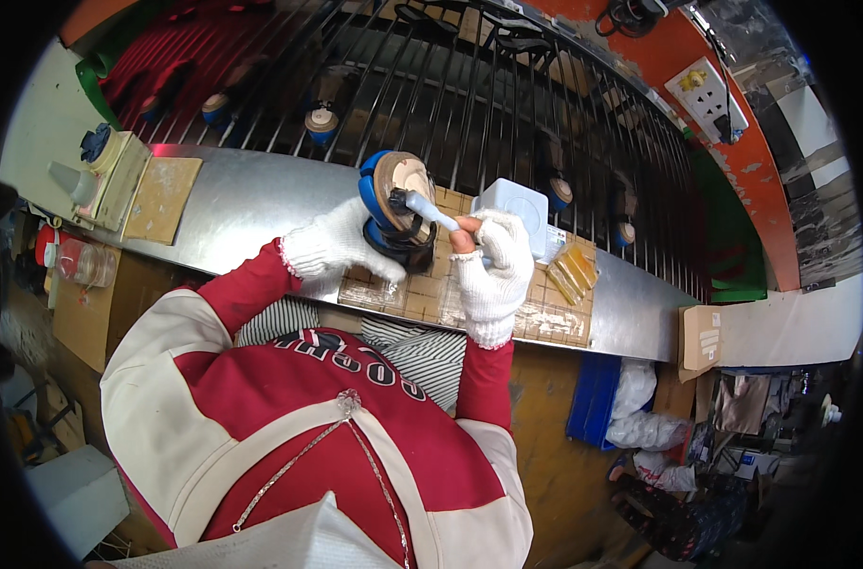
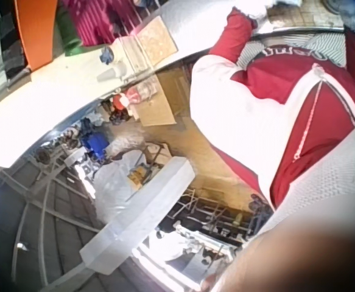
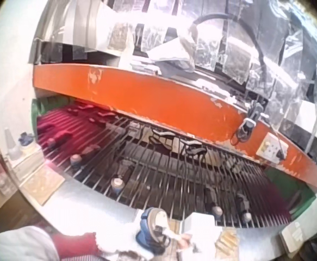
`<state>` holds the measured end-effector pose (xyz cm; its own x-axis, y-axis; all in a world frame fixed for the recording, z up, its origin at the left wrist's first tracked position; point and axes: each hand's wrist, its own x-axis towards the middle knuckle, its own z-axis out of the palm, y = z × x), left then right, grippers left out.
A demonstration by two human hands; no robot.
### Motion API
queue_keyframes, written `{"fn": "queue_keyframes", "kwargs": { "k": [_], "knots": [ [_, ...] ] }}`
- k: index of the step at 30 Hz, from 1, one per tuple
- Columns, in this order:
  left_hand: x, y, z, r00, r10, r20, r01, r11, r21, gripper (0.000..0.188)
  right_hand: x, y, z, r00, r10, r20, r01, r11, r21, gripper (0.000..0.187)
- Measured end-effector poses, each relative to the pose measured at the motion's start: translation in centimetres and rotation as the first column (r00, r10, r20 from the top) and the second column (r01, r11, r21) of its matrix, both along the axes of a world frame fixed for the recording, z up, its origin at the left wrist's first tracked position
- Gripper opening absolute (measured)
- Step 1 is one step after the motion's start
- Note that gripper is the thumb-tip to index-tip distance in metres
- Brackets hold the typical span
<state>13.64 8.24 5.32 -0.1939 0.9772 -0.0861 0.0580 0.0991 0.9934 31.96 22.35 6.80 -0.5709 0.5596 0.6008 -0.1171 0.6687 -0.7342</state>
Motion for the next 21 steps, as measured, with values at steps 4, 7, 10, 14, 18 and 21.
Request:
{"fn": "queue_keyframes", "kwargs": {
  "k": [4, 7, 10, 14, 18, 21],
  "knots": [
    [1.0, -1.2, 1.3, 0.949, -0.123, 0.290, 0.147, 0.987, -0.063, 0.088, -0.6, 1.3, 0.0, 0.997, 0.071, 0.005, -0.071, 0.997, 0.038, 0.016],
    [1.3, -1.4, 1.2, 0.885, -0.186, 0.428, 0.253, 0.962, -0.106, 0.093, -0.6, 1.9, -0.4, 0.995, 0.095, 0.019, -0.095, 0.994, 0.044, 0.017],
    [1.3, -1.4, 0.7, 0.844, -0.248, 0.476, 0.360, 0.919, -0.159, 0.097, -0.1, 2.5, -0.7, 0.993, 0.114, 0.040, -0.116, 0.993, 0.035, 0.017],
    [1.4, -1.0, -0.3, 0.808, -0.318, 0.495, 0.442, 0.884, -0.153, 0.098, 0.4, 3.9, -0.8, 0.984, 0.172, 0.045, -0.173, 0.984, 0.032, 0.016],
    [1.6, -0.6, -1.1, 0.765, -0.358, 0.535, 0.492, 0.861, -0.127, 0.097, 1.0, 4.1, -2.1, 0.989, 0.144, 0.025, -0.142, 0.986, -0.084, 0.015],
    [1.8, -1.3, -1.5, 0.745, -0.294, 0.599, 0.440, 0.891, -0.110, 0.095, 3.5, 2.6, -4.1, 0.990, 0.102, 0.095, -0.075, 0.966, -0.248, 0.012]
  ]
}}
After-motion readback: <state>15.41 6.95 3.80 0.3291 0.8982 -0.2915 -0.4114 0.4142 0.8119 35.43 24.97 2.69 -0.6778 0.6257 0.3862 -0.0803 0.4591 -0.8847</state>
